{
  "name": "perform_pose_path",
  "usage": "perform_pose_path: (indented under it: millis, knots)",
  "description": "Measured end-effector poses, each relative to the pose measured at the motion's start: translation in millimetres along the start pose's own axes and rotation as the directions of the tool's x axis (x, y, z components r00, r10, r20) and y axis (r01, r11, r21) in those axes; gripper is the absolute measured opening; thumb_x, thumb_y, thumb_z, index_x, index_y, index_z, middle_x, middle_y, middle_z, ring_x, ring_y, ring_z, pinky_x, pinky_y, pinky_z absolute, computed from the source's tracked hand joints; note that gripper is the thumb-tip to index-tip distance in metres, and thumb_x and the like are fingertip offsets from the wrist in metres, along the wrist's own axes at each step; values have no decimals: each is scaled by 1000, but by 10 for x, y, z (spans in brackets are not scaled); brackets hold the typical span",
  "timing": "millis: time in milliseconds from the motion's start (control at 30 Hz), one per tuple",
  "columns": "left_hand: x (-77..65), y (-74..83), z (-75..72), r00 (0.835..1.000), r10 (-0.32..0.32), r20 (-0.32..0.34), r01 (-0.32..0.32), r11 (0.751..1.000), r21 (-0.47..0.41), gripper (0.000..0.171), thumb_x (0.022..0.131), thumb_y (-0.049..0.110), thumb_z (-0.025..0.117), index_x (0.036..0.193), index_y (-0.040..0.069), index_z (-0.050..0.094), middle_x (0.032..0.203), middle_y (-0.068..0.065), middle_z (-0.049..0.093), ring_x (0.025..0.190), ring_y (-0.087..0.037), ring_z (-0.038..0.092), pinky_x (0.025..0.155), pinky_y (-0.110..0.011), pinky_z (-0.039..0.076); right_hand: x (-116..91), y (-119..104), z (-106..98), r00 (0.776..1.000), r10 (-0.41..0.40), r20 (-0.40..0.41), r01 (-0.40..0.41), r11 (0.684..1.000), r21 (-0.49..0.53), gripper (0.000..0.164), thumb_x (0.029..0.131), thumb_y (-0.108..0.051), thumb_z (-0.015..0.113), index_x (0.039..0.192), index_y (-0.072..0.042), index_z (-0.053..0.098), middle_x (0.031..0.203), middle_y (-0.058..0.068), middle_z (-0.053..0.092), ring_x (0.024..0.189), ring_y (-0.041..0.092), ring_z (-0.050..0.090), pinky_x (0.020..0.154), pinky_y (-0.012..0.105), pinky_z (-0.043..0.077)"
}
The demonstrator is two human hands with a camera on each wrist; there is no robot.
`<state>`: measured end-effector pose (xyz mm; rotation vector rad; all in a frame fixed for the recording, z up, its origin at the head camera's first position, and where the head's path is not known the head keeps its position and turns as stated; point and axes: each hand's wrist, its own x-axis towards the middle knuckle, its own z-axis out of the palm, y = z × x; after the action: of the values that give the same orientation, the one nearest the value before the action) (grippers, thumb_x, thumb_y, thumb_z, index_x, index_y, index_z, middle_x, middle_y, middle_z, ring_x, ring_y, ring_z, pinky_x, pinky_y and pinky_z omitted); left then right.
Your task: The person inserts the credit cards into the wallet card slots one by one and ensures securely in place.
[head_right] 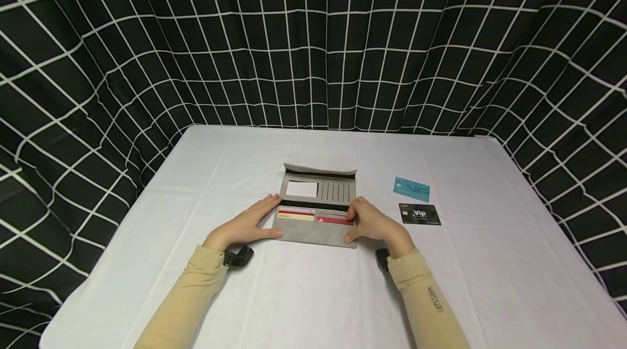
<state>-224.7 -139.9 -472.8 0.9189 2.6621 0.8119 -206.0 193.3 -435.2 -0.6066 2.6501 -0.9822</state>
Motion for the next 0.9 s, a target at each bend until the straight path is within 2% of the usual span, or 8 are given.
perform_pose_path:
  millis: [600,900]
  knots:
    - [0,10,10,1000,-9,5,9,1000,9,91,81,57,61,148,8,22,153,-6,15,139,-19,8,111,-36,10,4,-16,-16,1000,15,23,-15,1000,-1,39,63,-13,86,84,-1,56,98,8,48,84,22,45,75,36,42]
    - [-16,47,-12,1000,-16,2,16,1000,-19,90,82,54,62,148,8,22,153,-8,15,139,-21,8,111,-38,10,-21,-47,-16,1000,7,23,-7,1000,10,34,64,-11,85,81,-3,57,101,8,46,87,23,45,75,35,42]
